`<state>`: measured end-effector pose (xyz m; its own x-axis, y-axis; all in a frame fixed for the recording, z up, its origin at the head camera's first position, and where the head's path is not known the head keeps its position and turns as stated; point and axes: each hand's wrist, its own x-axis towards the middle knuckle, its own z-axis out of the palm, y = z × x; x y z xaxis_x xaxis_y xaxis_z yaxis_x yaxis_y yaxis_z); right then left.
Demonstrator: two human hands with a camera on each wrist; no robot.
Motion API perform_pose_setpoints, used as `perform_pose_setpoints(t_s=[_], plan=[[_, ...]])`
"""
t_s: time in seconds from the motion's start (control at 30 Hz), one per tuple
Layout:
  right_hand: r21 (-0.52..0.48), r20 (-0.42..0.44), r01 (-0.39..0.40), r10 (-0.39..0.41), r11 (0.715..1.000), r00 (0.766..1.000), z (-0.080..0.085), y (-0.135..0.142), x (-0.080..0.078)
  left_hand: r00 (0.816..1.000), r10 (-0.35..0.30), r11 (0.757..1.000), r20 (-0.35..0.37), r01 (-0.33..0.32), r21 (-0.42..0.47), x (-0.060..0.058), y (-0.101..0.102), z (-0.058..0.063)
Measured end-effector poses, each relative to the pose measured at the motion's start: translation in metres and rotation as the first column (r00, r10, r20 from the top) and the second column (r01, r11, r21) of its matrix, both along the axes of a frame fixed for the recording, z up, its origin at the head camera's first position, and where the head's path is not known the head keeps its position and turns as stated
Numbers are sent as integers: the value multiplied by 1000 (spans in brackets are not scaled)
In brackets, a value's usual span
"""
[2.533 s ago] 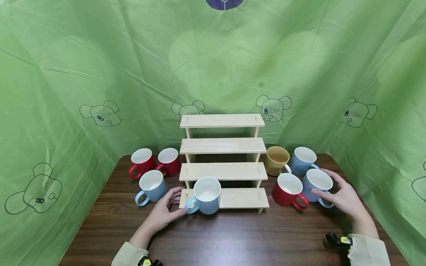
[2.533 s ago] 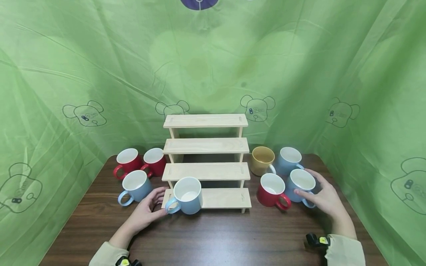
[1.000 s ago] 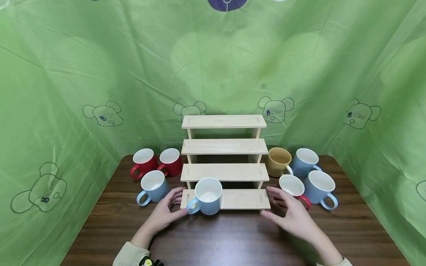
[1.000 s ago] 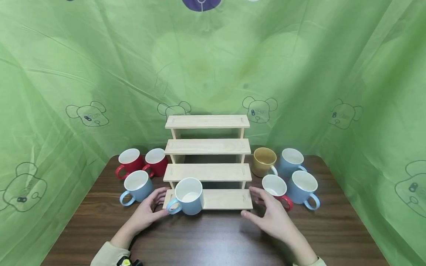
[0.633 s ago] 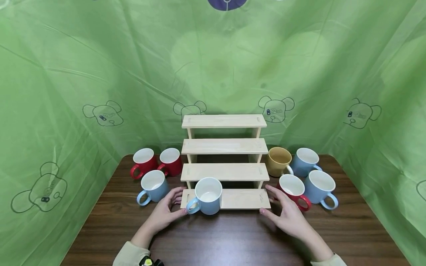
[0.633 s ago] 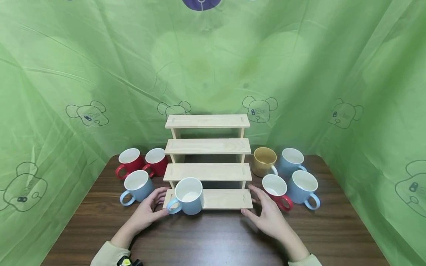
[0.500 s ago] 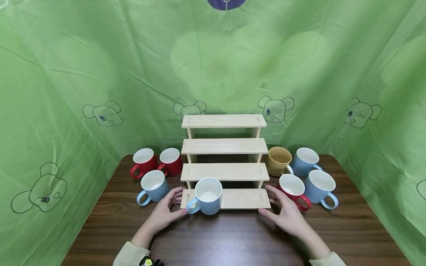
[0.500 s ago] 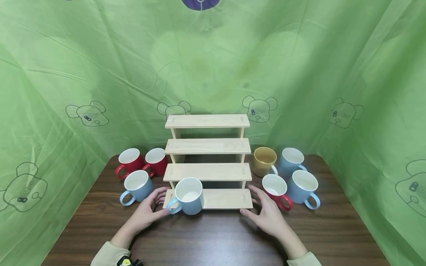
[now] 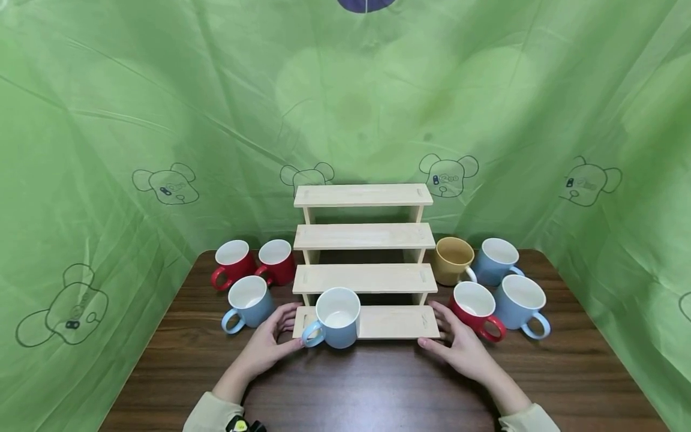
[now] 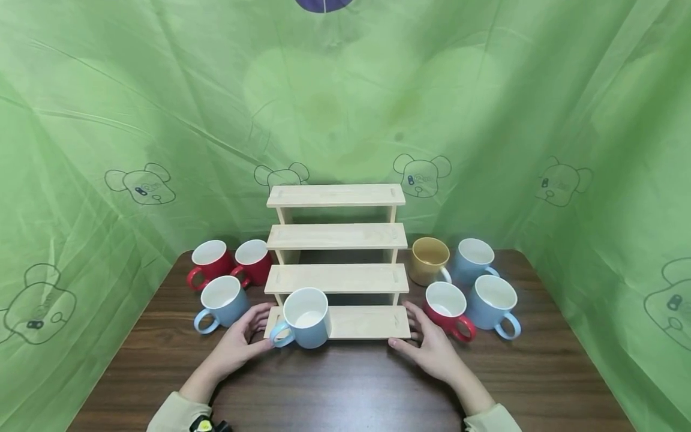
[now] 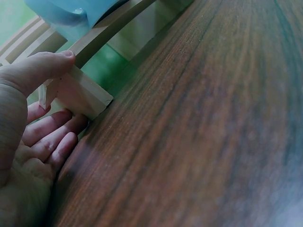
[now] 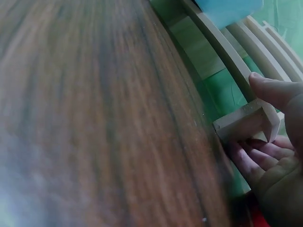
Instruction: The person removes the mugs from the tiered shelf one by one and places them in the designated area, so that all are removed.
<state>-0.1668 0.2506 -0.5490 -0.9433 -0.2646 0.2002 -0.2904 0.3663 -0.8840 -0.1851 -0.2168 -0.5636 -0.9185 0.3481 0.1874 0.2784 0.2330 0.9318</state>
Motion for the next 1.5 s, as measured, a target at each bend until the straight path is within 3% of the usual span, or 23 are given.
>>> perform_pose_setpoints(t_s=[0.23, 0.77, 0.97, 1.07, 1.2, 1.37, 1.5], plan=[[-129, 54, -60, 67, 990, 996, -14, 6, -6, 1000, 5, 1000, -8, -5, 1, 1, -1, -2], [-175, 72, -39, 53, 984, 996, -19, 5, -8, 998, 31, 999, 56, -28, -46, -3, -2, 1], [-180, 97, -36, 54, 983, 994, -20, 3, -9, 999, 6, 999, 54, -4, -38, -3, -3, 6], [-187, 111, -36, 58, 982, 992, -19, 3, -9, 999, -9, 998, 48, 12, -63, 0, -2, 11], [-189, 124, -26, 50, 982, 991, -18, 3, -8, 1000, 7, 986, 2, -7, -167, 4, 1, 22], [-175, 126, -17, 39, 984, 991, -19, 4, -8, 993, 49, 958, -105, -76, -277, 10, 8, 42], [-173, 110, -22, 41, 985, 993, -21, 5, -8, 974, 93, 929, -204, -158, -333, 13, 13, 63]])
